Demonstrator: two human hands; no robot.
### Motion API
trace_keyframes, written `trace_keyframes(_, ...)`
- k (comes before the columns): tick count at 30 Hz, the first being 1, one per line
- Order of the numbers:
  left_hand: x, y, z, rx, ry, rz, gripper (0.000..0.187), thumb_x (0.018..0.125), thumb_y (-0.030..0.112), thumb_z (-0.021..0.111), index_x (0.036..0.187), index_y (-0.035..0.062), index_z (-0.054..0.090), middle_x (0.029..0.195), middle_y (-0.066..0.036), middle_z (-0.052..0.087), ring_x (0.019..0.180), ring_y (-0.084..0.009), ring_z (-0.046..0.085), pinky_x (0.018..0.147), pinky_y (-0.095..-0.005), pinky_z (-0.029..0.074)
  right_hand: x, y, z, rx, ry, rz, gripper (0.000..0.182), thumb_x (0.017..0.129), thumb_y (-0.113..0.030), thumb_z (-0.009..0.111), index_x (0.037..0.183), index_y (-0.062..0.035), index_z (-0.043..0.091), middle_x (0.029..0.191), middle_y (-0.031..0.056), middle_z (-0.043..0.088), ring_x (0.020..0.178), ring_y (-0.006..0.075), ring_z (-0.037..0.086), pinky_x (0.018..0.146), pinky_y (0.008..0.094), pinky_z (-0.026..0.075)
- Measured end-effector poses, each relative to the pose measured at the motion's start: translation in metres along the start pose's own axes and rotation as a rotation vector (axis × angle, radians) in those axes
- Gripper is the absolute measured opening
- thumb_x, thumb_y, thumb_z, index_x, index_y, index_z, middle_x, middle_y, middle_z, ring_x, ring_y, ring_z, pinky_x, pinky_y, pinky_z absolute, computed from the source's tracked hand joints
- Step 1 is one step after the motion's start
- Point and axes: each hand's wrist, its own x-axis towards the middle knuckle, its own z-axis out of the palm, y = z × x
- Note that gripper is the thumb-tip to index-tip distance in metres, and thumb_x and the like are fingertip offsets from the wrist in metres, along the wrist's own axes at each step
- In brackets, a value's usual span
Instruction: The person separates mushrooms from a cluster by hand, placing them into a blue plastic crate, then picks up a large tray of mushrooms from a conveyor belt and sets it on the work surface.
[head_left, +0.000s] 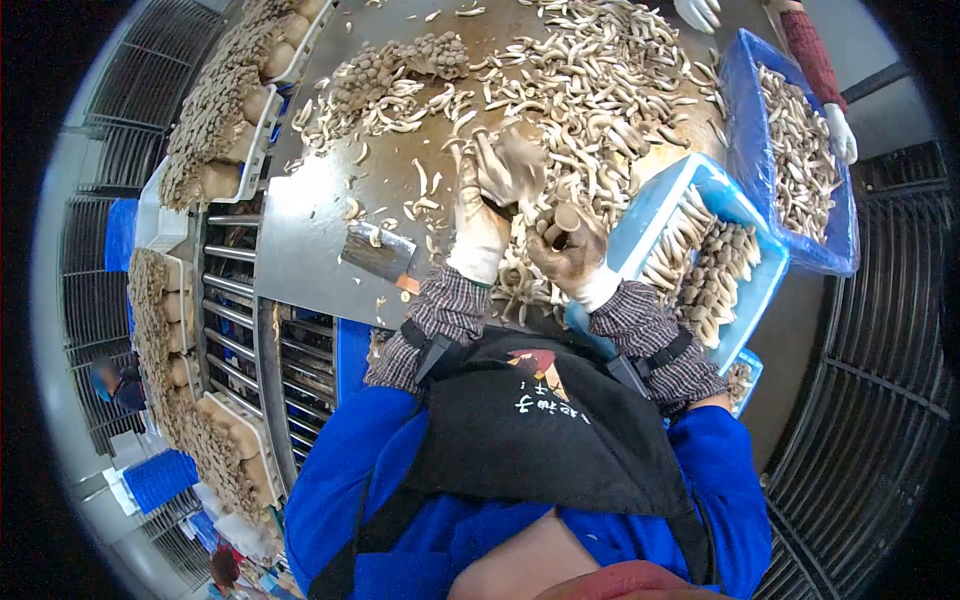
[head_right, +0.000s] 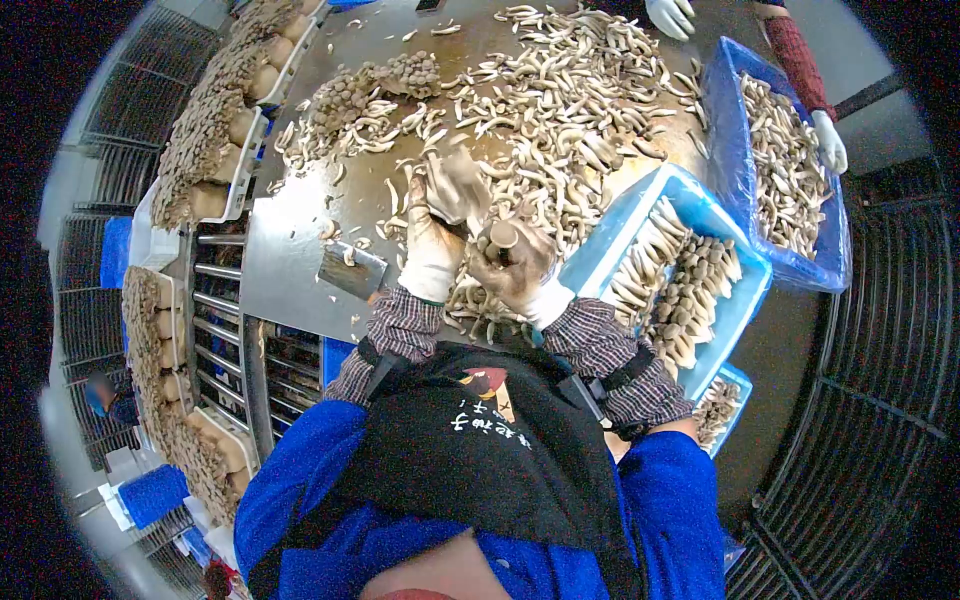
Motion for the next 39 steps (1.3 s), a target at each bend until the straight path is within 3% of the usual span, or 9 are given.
trace_keyframes(6,-0.001,0.007,0.006,-0.020,0.040,-0.213,0.053,0.093,0.052,0.057,0.130,0.0135,0.057,0.123,-0.009,0.063,0.108,-0.0270,0.062,0.094,-0.0461,0.053,0.006,0.018,0.013,0.185,0.136,-0.151,0.022,0.079,-0.011,0.072,0.096,-0.0043,0.059,0.079,0.0033,0.060,0.066,0.0150,0.058,0.061,0.0316,0.048)
trace_keyframes(11,-0.033,-0.008,0.042,-0.206,-0.065,-0.149,0.048,0.088,0.025,0.071,0.131,0.0092,0.054,0.120,-0.007,0.064,0.104,-0.0224,0.065,0.089,-0.0394,0.056,0.020,0.025,0.002,0.259,0.021,0.304,0.011,0.094,-0.007,0.060,0.103,-0.0042,0.055,0.085,0.0016,0.055,0.075,0.0105,0.051,0.067,0.0254,0.045)
trace_keyframes(16,-0.024,-0.015,-0.021,0.198,-0.218,-0.198,0.079,0.086,0.001,0.066,0.153,0.0183,0.027,0.142,-0.003,0.048,0.128,-0.0175,0.049,0.100,-0.0327,0.048,0.015,0.037,0.017,0.278,0.077,0.236,0.017,0.095,-0.002,0.059,0.110,-0.0035,0.051,0.096,0.0042,0.056,0.083,0.0089,0.052,0.073,0.0233,0.045)
trace_keyframes(18,-0.034,-0.009,0.007,0.262,-0.166,-0.083,0.042,0.089,0.006,0.065,0.129,0.0047,0.054,0.112,-0.010,0.065,0.096,-0.0218,0.067,0.082,-0.0345,0.058,0.014,0.032,0.020,0.465,0.086,0.305,0.012,0.096,-0.006,0.056,0.108,-0.0041,0.052,0.086,-0.0003,0.052,0.073,0.0072,0.048,0.062,0.0231,0.042)
trace_keyframes(19,-0.004,-0.029,-0.061,0.215,-0.158,-0.084,0.043,0.089,0.010,0.064,0.131,0.0046,0.053,0.115,-0.011,0.065,0.100,-0.0250,0.066,0.088,-0.0386,0.057,0.013,0.026,0.021,0.466,0.082,0.305,0.012,0.096,-0.006,0.056,0.108,-0.0041,0.052,0.086,-0.0003,0.052,0.073,0.0072,0.048,0.062,0.0231,0.042)
trace_keyframes(26,-0.003,0.007,-0.014,-0.268,0.080,-0.173,0.030,0.089,0.015,0.062,0.117,0.0036,0.059,0.117,-0.013,0.066,0.104,-0.0281,0.066,0.094,-0.0473,0.053,0.018,0.011,0.005,0.297,0.303,0.330,0.008,0.098,-0.009,0.055,0.102,-0.0021,0.054,0.078,-0.0016,0.053,0.072,0.0070,0.052,0.063,0.0226,0.044)
trace_keyframes(29,-0.009,0.004,-0.025,-0.221,-0.001,-0.192,0.023,0.090,0.014,0.061,0.110,0.0030,0.062,0.115,-0.013,0.066,0.104,-0.0271,0.065,0.095,-0.0446,0.053,0.038,0.038,-0.009,0.325,0.229,0.405,0.025,0.099,-0.026,0.055,0.103,-0.0015,0.056,0.083,0.0038,0.060,0.067,0.0093,0.055,0.054,0.0252,0.047)
trace_keyframes(32,0.001,-0.003,-0.060,-0.021,-0.233,-0.083,0.009,0.088,0.003,0.057,0.097,0.0014,0.061,0.096,-0.007,0.065,0.094,-0.0224,0.064,0.093,-0.0394,0.053,0.046,0.097,0.000,-0.034,0.292,0.339,0.053,0.093,-0.033,0.063,0.125,0.0077,0.051,0.113,0.0216,0.062,0.101,0.0284,0.063,0.089,0.0382,0.052)
trace_keyframes(39,-0.033,0.000,0.003,0.549,-0.215,0.085,0.062,0.081,-0.006,0.056,0.139,0.0118,0.040,0.123,-0.009,0.056,0.102,-0.0178,0.061,0.078,-0.0297,0.054,0.033,0.016,0.017,0.117,-0.042,0.190,0.056,0.080,-0.021,0.078,0.124,0.0042,0.054,0.119,0.0212,0.058,0.114,0.0294,0.056,0.100,0.0378,0.043)
